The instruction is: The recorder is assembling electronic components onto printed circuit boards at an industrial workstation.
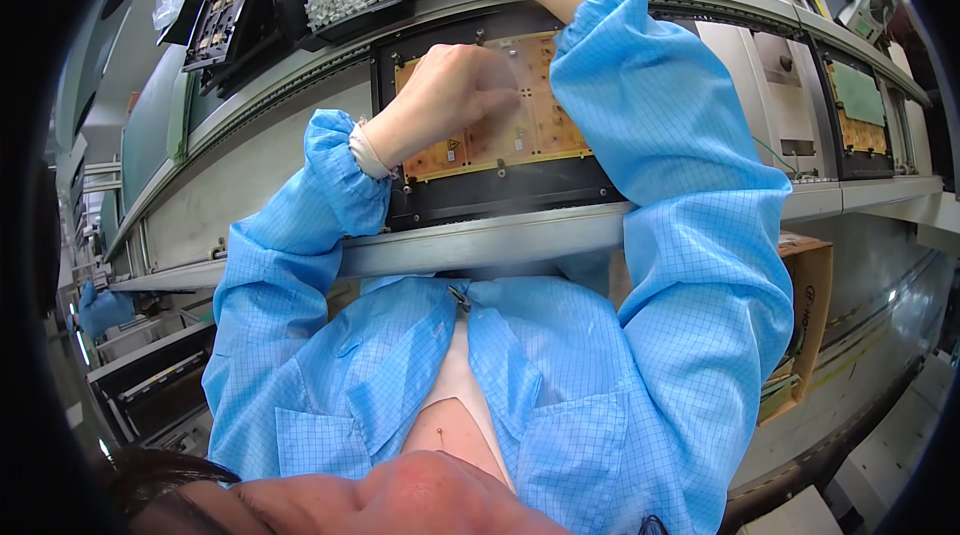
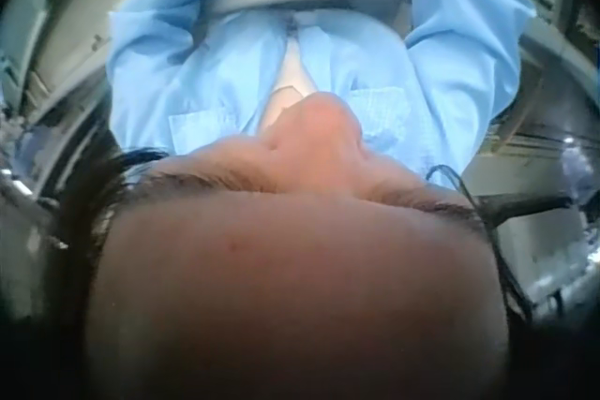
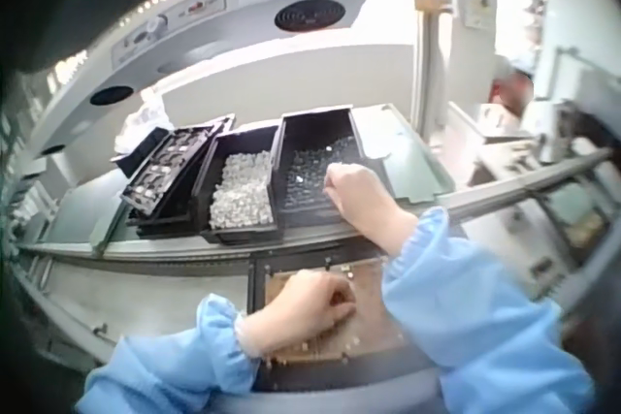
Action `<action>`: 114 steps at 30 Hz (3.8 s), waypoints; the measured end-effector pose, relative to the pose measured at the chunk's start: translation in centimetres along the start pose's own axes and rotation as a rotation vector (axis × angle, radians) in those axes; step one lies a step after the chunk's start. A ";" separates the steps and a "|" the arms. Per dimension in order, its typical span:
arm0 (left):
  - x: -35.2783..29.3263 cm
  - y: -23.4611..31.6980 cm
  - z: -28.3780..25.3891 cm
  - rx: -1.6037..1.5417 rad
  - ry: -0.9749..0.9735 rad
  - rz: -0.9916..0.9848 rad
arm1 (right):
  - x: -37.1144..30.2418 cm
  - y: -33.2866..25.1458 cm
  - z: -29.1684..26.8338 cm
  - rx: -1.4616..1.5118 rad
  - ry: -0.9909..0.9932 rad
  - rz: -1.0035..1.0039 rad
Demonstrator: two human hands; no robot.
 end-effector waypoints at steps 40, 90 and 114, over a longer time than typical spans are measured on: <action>0.1 -10.1 -11.4 0.549 0.367 -0.003 | -17.4 0.7 -7.9 1.029 -0.682 1.014; -4.0 -14.8 -11.4 -0.155 0.728 0.127 | -16.1 -3.1 -7.6 0.020 -0.335 0.371; -5.4 -5.6 -9.4 -0.072 0.541 0.079 | -11.1 -2.3 -7.7 -0.092 -0.239 0.300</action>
Point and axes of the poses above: each hand's wrist, its own x-axis towards the middle knuckle, its own z-axis out of the palm, y = z × x, the point moved 5 cm from there along x, towards the middle knuckle, and after that the axes turned 12 degrees about z, right-handed, at the moved point
